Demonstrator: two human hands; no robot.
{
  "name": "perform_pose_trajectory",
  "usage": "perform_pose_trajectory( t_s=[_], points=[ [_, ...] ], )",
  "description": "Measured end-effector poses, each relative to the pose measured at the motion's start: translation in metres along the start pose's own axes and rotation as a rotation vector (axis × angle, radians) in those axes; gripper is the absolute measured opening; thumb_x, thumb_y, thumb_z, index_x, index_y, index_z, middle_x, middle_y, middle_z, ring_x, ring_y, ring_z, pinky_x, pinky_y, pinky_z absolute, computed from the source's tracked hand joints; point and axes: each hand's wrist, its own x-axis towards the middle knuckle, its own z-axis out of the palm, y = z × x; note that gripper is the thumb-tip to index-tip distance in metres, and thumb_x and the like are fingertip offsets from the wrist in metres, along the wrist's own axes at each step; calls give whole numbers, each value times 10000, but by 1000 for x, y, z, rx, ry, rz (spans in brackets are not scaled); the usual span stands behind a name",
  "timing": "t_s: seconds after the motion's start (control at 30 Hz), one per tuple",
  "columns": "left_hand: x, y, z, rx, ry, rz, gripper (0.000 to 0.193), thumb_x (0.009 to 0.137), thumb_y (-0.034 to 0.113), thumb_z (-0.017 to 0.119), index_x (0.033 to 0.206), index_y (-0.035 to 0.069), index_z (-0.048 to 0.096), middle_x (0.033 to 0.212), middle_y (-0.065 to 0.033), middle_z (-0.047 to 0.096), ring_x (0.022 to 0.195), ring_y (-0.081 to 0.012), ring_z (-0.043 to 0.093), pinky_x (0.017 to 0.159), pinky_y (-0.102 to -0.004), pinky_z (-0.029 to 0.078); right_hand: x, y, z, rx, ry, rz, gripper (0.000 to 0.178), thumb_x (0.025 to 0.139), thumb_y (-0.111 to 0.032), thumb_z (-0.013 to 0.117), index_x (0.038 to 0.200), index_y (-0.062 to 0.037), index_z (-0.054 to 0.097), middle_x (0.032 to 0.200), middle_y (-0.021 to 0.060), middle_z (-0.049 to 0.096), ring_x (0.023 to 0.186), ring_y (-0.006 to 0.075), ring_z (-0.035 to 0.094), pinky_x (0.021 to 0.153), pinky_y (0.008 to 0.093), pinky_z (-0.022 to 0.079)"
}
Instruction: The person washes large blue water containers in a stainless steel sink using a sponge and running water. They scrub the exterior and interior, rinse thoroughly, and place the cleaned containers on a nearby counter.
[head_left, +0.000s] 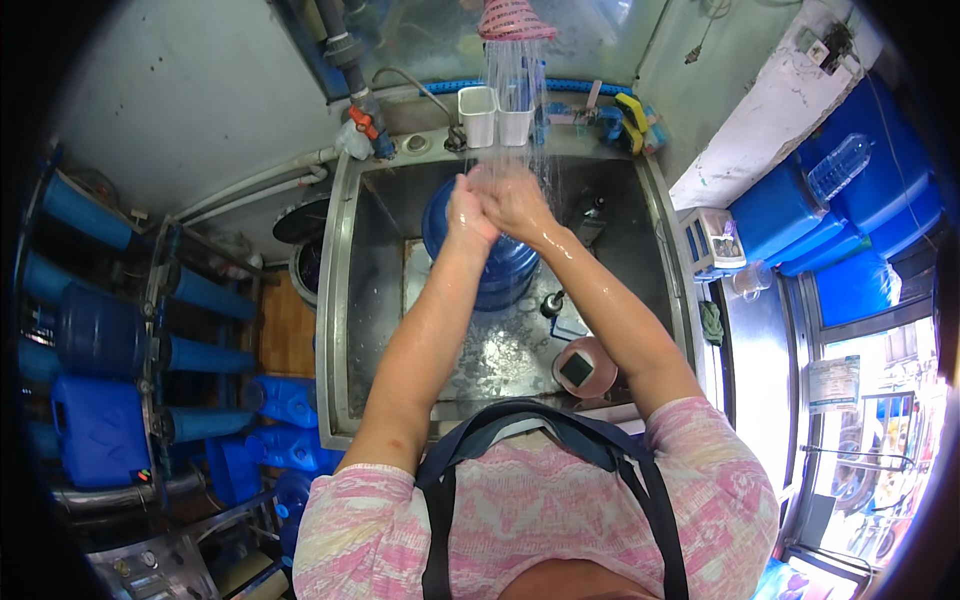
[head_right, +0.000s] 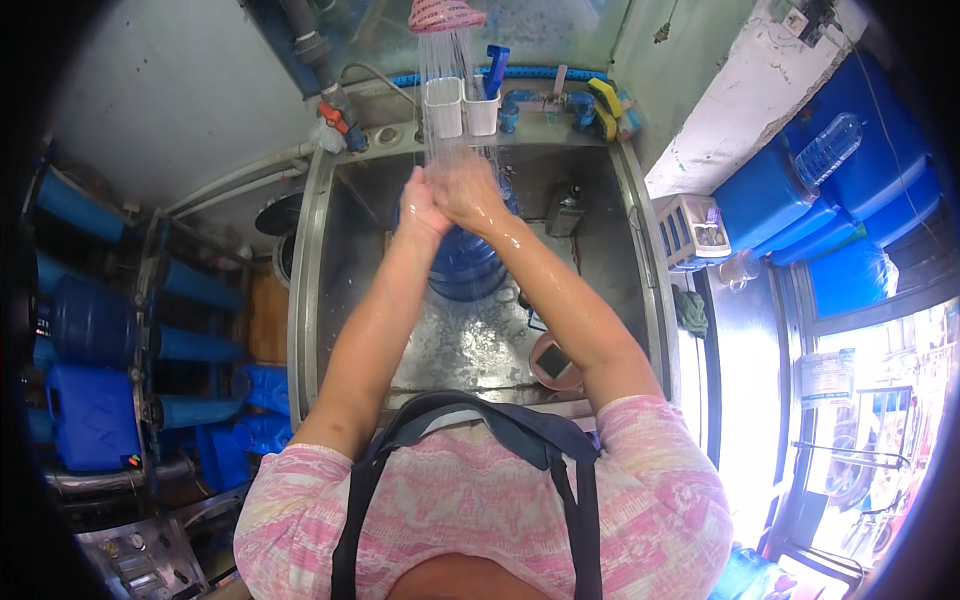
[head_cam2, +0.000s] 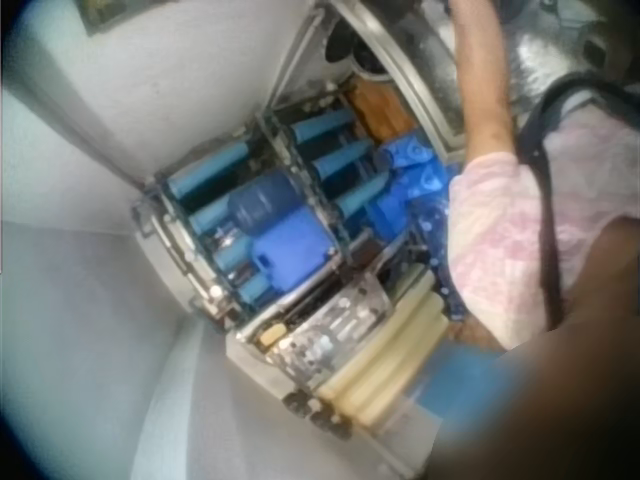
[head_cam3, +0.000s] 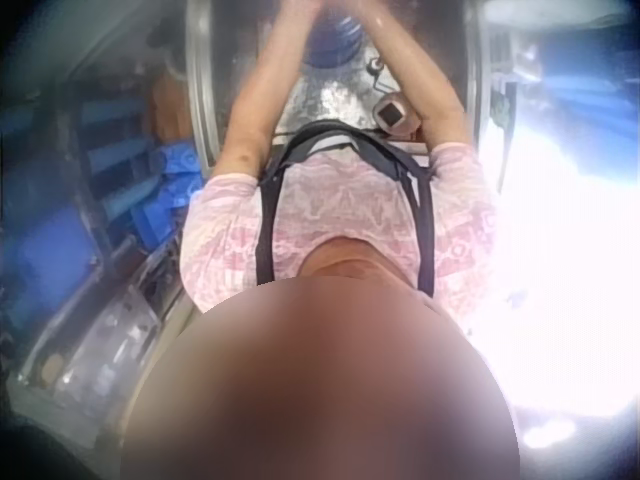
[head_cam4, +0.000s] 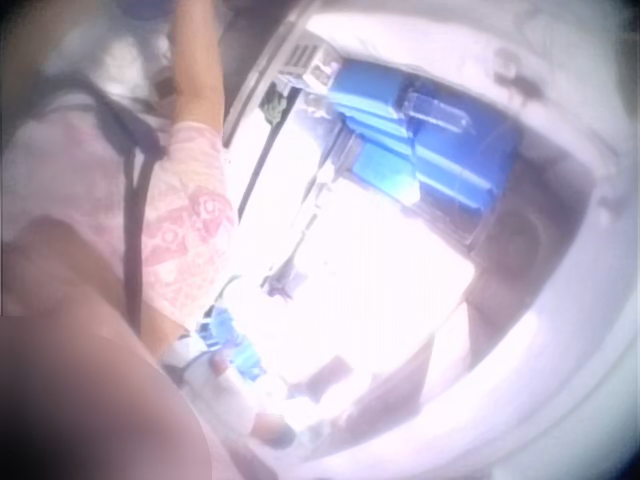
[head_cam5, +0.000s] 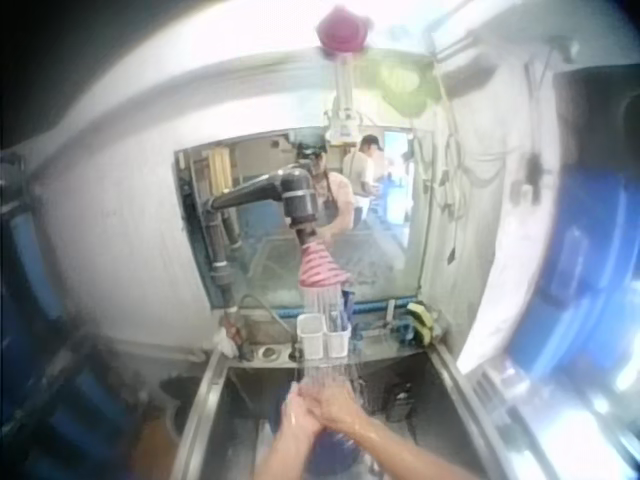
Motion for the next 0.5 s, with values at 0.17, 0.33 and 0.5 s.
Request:
perform_pose_trajectory(
  t_s=[0.17, 0.33, 0.5],
  points=[
    [-1, 20, -17, 64, 113, -129, 513, 1115, 360, 235, 1406, 15, 477, 1349, -195, 589, 1223, -348, 583, 1094, -544, 437, -7, 9, -11, -326, 7, -53, 248, 874, -353, 644, 991, -191, 792, 1439, 192, 547, 1333, 462, 464, 1034, 555, 415],
    [-15, 20, -27, 157, 0, -266, 516, 1107, 330, 258, 1386, -44, 479, 1322, -224, 599, 1205, -357, 605, 1057, -521, 480, -4, 16, -15, 39, -284, -166, 302, 905, -441, 620, 989, -218, 805, 1509, 192, 486, 1413, 446, 387, 1046, 573, 355],
    [-23, 20, -33, 201, -28, -344, 483, 1099, 320, 289, 1361, -18, 514, 1287, -193, 635, 1172, -338, 627, 1025, -515, 507, 1, 10, -31, -285, -408, -26, 329, 922, -421, 638, 1005, -140, 790, 1539, 234, 442, 1425, 486, 369, 1130, 579, 328]
  ],
)
